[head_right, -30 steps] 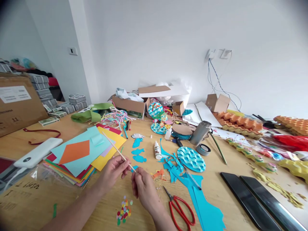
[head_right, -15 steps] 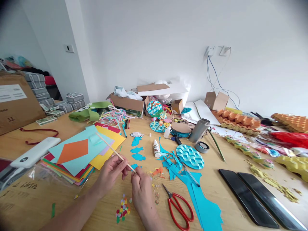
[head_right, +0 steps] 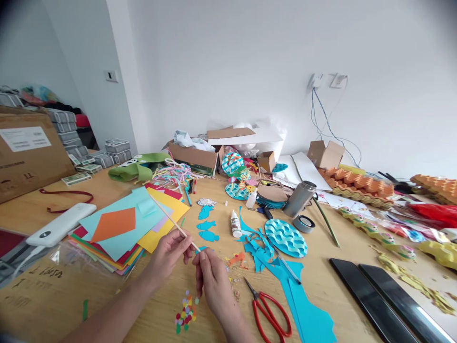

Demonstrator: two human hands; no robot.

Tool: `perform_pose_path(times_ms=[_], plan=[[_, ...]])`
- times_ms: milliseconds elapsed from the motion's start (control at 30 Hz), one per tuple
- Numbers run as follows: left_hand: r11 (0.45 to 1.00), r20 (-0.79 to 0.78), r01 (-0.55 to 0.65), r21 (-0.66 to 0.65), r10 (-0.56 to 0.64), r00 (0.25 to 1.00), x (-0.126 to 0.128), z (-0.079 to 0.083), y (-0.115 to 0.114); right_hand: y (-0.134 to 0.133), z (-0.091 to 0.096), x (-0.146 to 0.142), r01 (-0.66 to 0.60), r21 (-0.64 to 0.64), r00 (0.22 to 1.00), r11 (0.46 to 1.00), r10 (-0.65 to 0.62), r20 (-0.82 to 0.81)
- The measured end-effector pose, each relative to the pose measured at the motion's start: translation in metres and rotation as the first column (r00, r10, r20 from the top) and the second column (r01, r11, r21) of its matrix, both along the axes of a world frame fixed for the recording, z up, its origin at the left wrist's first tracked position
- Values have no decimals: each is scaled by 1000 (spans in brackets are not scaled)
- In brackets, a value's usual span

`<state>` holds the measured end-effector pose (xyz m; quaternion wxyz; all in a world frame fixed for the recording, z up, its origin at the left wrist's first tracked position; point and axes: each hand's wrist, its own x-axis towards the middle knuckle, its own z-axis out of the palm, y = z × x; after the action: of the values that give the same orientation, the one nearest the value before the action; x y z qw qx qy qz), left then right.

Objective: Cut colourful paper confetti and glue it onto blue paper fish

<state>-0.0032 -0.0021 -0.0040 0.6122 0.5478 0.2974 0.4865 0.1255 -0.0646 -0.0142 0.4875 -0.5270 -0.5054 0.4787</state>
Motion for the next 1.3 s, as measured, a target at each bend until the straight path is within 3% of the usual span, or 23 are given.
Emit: perform_pose_path(times_ms=[133,233,400,567,667,833,1067,1300], plan=[[986,122,-167,-5,166,978,-8,3,10,7,-3,17,-17,26,1000,1000,17,21],[967,218,-254,-18,252,943,-12,3,16,12,-7,28,45,12,999,999,-45,29],[969,193,-239,58,224,955,-12,6,14,17,-10,37,75,-21,997,997,-75,-3],[974,192,-223,36,212,958,-11,8,12,18,-9,40,75,-23,997,997,-75,-9],[985,161,-172,31,165,973,-10,7,11,15,-6,35,74,-15,997,997,-74,10],[999,6,53,-7,-52,999,-4,5,3,-3,4,19,-45,-12,998,999,44,-52],[965,148,190,-179,-165,975,-1,-1,0,-29,10,11,-155,-68,880,986,106,-464],[957,112,219,-190,-201,973,-1,1,-5,-37,3,5,-151,-79,849,985,88,-521]])
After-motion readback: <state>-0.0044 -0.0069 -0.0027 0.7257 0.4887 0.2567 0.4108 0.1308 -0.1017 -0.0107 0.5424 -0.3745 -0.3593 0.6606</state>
